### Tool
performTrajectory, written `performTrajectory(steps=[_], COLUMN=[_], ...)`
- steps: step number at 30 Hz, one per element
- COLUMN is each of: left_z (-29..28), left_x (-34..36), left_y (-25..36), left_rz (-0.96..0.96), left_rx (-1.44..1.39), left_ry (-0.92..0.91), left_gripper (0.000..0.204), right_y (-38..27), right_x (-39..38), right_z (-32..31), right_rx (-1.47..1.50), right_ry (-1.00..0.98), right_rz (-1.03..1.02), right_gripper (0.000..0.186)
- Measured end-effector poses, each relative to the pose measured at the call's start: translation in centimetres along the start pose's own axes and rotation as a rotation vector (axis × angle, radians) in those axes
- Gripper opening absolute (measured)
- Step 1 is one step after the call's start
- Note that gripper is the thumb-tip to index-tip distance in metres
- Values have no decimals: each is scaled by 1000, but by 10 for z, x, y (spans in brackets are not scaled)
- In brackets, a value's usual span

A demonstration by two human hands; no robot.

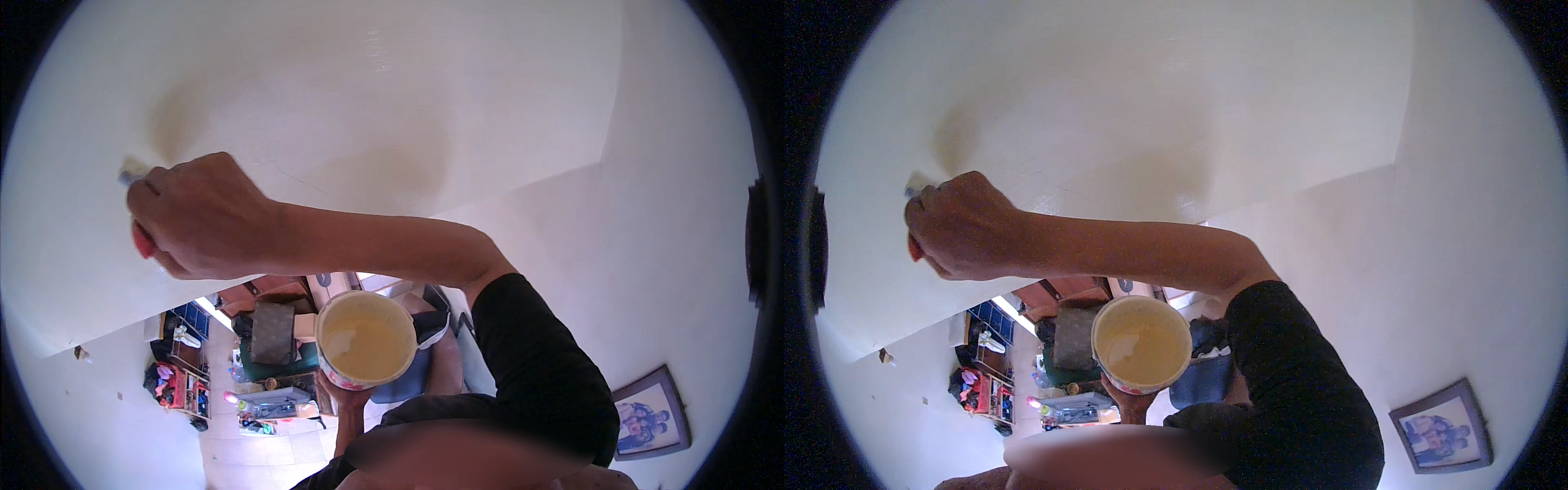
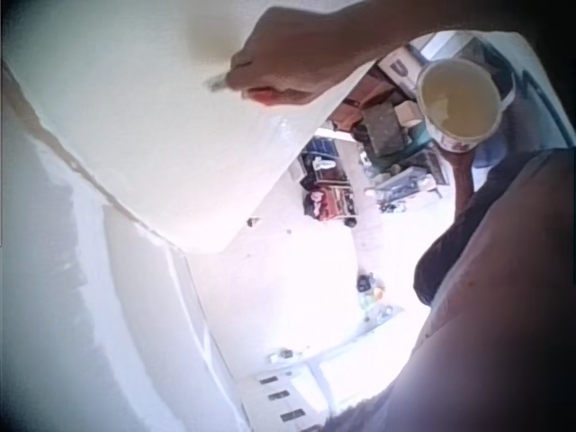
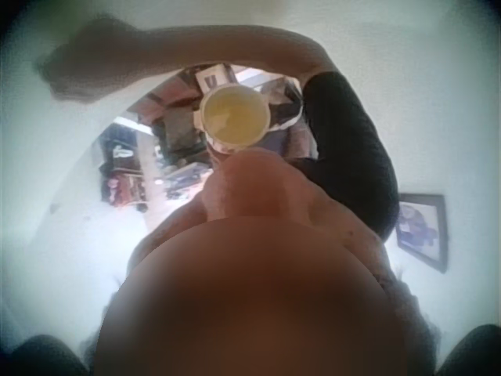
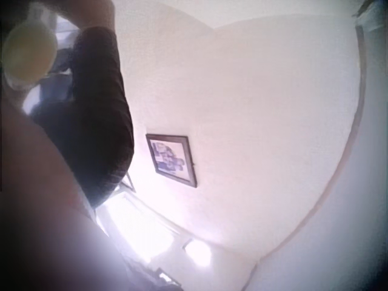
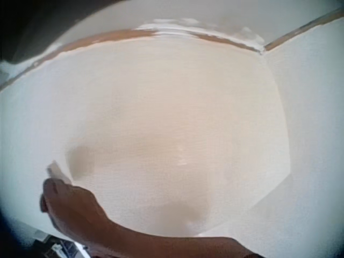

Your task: The person paints a white ceiling using a paintbrush and a bucket of paint. They repeatedly dip the brush into the bucket and apply paint to the ceiling surface in a consistent manner.

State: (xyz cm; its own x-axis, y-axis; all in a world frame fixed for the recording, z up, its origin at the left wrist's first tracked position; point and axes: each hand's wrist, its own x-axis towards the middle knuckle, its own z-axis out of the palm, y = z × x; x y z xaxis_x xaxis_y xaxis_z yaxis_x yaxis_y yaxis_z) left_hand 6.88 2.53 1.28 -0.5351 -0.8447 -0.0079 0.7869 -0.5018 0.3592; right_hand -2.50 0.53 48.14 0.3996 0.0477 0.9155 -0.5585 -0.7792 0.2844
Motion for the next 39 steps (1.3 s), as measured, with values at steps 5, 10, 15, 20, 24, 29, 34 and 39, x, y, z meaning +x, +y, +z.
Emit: performTrajectory(steps=[5, 10, 15, 20, 24, 29, 34, 39], left_z=[19, 10, 8, 19, -2, 24, 28, 27], left_x=[-9, -3, -16, -10, -10, -21, -11, -17], left_y=[4, -4, 10, 2, 1, 4, -2, 1], left_rz=[19, -21, 10, -92, 54, 36, 14, 38], left_rx=[34, 4, -43, -612, -41, -74, 14, 61], left_ry=[45, 3, -9, -200, -8, -56, -10, 6], left_gripper=[99, 100, 98, 94, 94, 99, 97, 97], right_y=[32, 103, 125, 107, 96, 32, 9, 51], right_x=[-7, -80, -146, -141, -88, -23, 21, 0], right_z=[-29, -175, -325, -327, -209, -55, 4, -55], right_rx=[-95, 89, -263, -983, -1043, -327, -66, -202], right_ry=[178, 369, 624, 535, 385, 232, 29, 237], right_rz=[154, 484, 626, 469, 194, -81, -53, 96], right_gripper=[20, 19, 22, 22, 10, 24, 15, 12])
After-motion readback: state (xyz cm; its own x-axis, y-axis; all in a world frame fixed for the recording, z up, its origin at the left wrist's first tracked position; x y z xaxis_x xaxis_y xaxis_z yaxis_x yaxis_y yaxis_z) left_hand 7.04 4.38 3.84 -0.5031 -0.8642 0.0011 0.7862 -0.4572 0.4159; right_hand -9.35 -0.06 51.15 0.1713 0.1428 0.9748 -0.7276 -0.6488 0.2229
